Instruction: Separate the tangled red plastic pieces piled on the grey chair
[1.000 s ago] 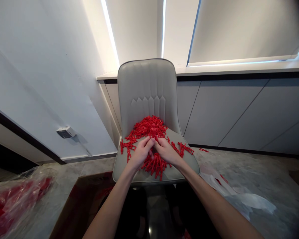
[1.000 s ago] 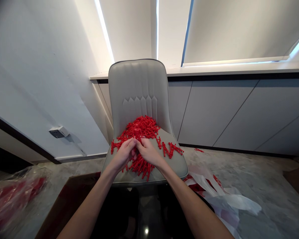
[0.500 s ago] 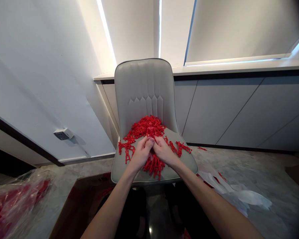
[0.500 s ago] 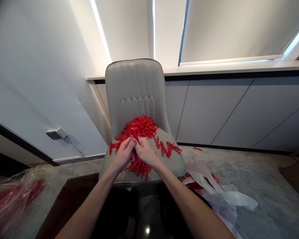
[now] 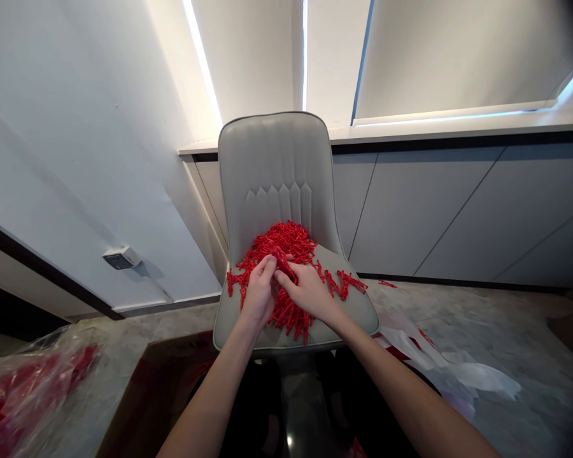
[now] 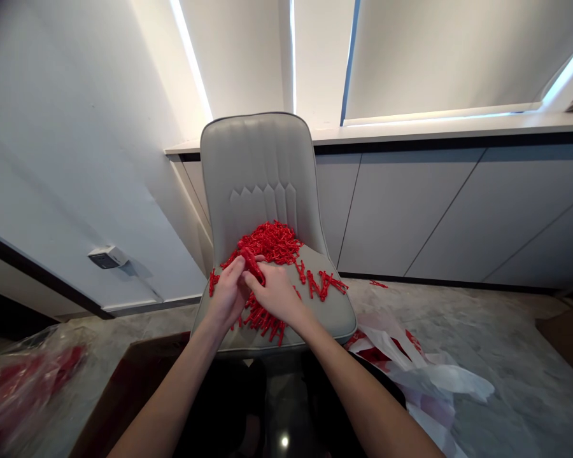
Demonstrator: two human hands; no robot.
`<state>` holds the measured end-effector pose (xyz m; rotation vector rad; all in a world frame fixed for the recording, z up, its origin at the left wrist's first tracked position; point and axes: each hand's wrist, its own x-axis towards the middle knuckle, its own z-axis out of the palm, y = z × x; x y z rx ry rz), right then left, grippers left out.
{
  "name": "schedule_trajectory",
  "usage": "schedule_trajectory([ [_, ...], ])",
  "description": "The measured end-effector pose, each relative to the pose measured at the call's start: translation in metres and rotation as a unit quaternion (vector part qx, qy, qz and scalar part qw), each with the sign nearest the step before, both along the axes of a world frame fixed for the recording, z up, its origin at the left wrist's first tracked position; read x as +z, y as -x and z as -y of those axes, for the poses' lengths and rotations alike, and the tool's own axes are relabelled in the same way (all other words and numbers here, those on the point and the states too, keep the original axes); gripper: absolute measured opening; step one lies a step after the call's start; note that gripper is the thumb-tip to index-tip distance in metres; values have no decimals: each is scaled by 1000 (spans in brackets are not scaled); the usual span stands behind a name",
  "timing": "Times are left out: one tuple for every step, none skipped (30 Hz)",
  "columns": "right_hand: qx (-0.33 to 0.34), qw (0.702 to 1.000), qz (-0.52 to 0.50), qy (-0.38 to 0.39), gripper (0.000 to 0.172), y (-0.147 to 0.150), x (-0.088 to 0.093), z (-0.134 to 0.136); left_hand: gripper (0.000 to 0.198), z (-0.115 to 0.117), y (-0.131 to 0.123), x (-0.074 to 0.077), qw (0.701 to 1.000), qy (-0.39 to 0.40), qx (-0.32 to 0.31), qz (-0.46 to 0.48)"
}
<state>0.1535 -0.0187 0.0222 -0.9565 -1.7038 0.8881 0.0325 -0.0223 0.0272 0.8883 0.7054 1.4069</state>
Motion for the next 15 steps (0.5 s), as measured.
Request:
schedule_trajectory([
  [43, 997, -42, 49, 39, 0, 0, 0, 27, 0, 2, 1, 1000, 13, -16, 14],
  [89, 987, -91, 102, 42, 1, 1, -1, 24, 0, 3, 2, 999, 25, -33, 29],
  [132, 970, -141, 151, 45, 2, 1, -2, 21, 0, 4, 2, 997, 36, -47, 43],
  [166, 950, -186, 190, 48, 2, 1, -2, 18, 0, 5, 3, 996, 44, -56, 56],
  [188, 931, -225, 217, 50, 2, 2, -2, 15, 1, 5, 3, 995, 46, -60, 69],
  [200, 916, -257, 235, 51, 2, 2, -2, 13, 1, 4, 3, 994, 44, -63, 79],
  [210, 903, -281, 249, 51, 1, 3, -2, 12, 1, 4, 4, 993, 40, -64, 86],
  [219, 891, -298, 262, 50, 1, 4, -1, 11, 1, 3, 4, 993, 35, -67, 88],
  [227, 882, -311, 272, 46, -1, 5, -1, 12, 2, 2, 4, 993, 31, -70, 87],
  [234, 874, -322, 279, 42, -2, 5, 0, 13, 2, 2, 4, 994, 28, -70, 83],
  [240, 867, -334, 284, 37, -3, 6, 1, 15, 2, 1, 4, 995, 25, -65, 79],
  [243, 860, -344, 289, 34, -4, 6, 1, 16, 2, 1, 5, 996, 21, -51, 74],
  [242, 855, -353, 293, 32, -5, 7, 1, 17, 2, 1, 5, 997, 14, -29, 73],
  [238, 853, -359, 296, 31, -6, 7, 0, 17, 2, 1, 5, 997, 4, 0, 74],
  [229, 854, -359, 299, 33, -6, 7, 0, 19, 1, 2, 5, 996, -7, 33, 77],
])
